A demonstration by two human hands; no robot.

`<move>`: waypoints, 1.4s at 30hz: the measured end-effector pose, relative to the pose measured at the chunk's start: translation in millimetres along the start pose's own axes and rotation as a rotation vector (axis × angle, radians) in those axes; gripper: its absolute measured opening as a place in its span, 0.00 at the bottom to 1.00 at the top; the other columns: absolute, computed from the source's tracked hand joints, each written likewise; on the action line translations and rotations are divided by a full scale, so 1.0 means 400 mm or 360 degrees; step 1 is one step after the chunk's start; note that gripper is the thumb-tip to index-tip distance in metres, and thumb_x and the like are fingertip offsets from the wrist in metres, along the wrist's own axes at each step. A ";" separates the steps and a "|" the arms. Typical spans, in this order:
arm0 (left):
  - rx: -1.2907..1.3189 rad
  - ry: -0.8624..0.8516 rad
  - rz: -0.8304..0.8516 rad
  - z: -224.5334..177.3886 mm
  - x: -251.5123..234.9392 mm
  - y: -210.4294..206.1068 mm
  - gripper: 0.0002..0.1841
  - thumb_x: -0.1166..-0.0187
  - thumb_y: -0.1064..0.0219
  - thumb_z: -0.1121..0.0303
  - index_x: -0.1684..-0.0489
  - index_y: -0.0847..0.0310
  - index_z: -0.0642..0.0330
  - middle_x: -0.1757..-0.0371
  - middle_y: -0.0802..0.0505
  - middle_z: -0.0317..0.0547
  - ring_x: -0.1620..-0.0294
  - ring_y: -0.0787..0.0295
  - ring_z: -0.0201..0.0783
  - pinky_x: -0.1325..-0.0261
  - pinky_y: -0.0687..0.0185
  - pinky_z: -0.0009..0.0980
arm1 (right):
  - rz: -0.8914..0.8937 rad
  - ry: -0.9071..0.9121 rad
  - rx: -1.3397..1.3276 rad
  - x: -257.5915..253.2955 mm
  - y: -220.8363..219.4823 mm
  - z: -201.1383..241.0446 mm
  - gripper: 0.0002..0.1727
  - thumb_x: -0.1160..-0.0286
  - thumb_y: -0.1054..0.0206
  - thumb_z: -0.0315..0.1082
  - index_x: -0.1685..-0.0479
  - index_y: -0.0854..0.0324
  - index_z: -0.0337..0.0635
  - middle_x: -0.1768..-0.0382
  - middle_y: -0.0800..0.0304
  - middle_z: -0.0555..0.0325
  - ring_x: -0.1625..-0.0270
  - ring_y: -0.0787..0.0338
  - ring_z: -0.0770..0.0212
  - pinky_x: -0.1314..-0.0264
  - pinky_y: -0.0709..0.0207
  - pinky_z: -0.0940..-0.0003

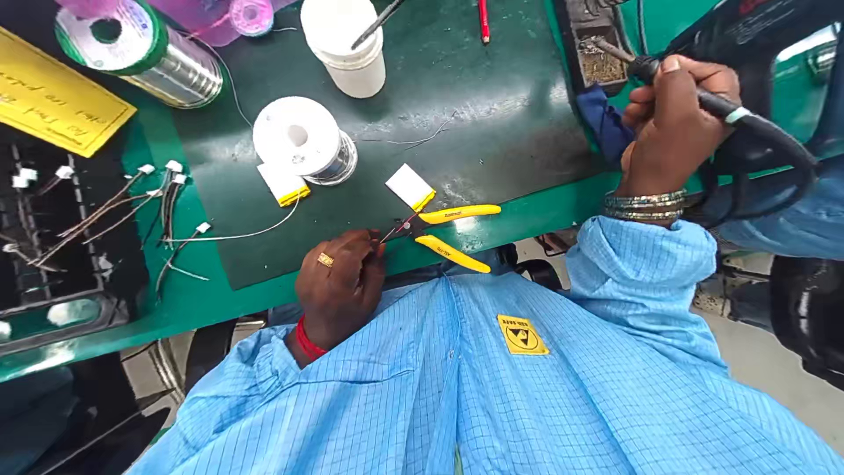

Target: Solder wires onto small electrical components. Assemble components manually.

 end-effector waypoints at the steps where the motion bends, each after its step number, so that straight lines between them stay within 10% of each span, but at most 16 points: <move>1: 0.0006 0.0005 0.0002 0.001 0.000 0.001 0.12 0.11 0.40 0.62 0.62 0.20 0.60 0.58 0.05 0.54 0.54 0.08 0.44 0.51 0.18 0.32 | -0.0031 -0.0121 -0.0006 -0.012 0.004 -0.024 0.02 0.16 0.36 0.31 0.57 0.21 0.45 0.77 0.10 0.70 0.77 0.11 0.73 0.73 0.16 0.79; 5: 0.0011 -0.0007 -0.0001 -0.001 -0.001 -0.001 0.12 0.11 0.40 0.62 0.62 0.20 0.60 0.59 0.06 0.54 0.55 0.08 0.43 0.51 0.18 0.32 | -0.0028 -0.0253 0.0076 -0.017 0.004 -0.067 0.03 0.19 0.32 0.34 0.58 0.18 0.45 0.77 0.09 0.69 0.79 0.12 0.74 0.76 0.18 0.80; 8: 0.0010 -0.0004 0.0001 -0.001 -0.002 0.000 0.12 0.11 0.40 0.62 0.62 0.20 0.60 0.59 0.05 0.54 0.54 0.08 0.43 0.50 0.18 0.32 | -0.0068 0.0252 0.0419 -0.007 0.009 -0.005 0.03 0.31 0.32 0.29 0.63 0.17 0.39 0.69 0.13 0.68 0.70 0.15 0.80 0.66 0.20 0.83; 12: -0.0008 -0.0006 -0.0013 -0.003 -0.003 0.000 0.11 0.12 0.40 0.63 0.62 0.20 0.60 0.59 0.06 0.54 0.54 0.08 0.43 0.49 0.18 0.31 | 0.0082 0.0744 0.0772 0.006 -0.023 0.021 0.09 0.30 0.32 0.27 0.60 0.06 0.35 0.58 0.05 0.48 0.49 0.12 0.61 0.44 0.24 0.71; 17: -0.0015 0.0005 -0.0024 -0.002 0.000 0.003 0.12 0.12 0.40 0.62 0.62 0.20 0.60 0.59 0.06 0.54 0.54 0.08 0.43 0.49 0.18 0.31 | 0.0019 0.0925 0.0530 0.058 -0.013 0.070 0.06 0.35 0.31 0.25 0.69 0.11 0.30 0.68 0.07 0.49 0.59 0.10 0.66 0.55 0.20 0.74; 22: -0.0016 0.0016 -0.0023 -0.003 -0.002 0.000 0.12 0.12 0.40 0.63 0.62 0.19 0.60 0.58 0.05 0.53 0.55 0.08 0.43 0.51 0.18 0.31 | 0.0322 0.0558 -0.0187 0.221 -0.072 0.101 0.08 0.27 0.31 0.28 0.54 0.14 0.51 0.59 0.09 0.79 0.63 0.12 0.81 0.61 0.15 0.79; 42: -0.0027 0.0005 -0.0013 -0.003 -0.004 0.000 0.11 0.12 0.39 0.63 0.62 0.18 0.60 0.58 0.04 0.51 0.57 0.09 0.40 0.52 0.19 0.30 | 0.0512 0.0244 -0.0227 0.295 -0.190 0.052 0.09 0.26 0.33 0.24 0.49 0.17 0.39 0.59 0.08 0.71 0.60 0.08 0.77 0.57 0.12 0.80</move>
Point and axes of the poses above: each hand's wrist, its own x-axis away from the middle knuckle, its own y-axis out of the back of the hand, z = x × y, the point moved 9 cm from there along -x, towards the middle knuckle
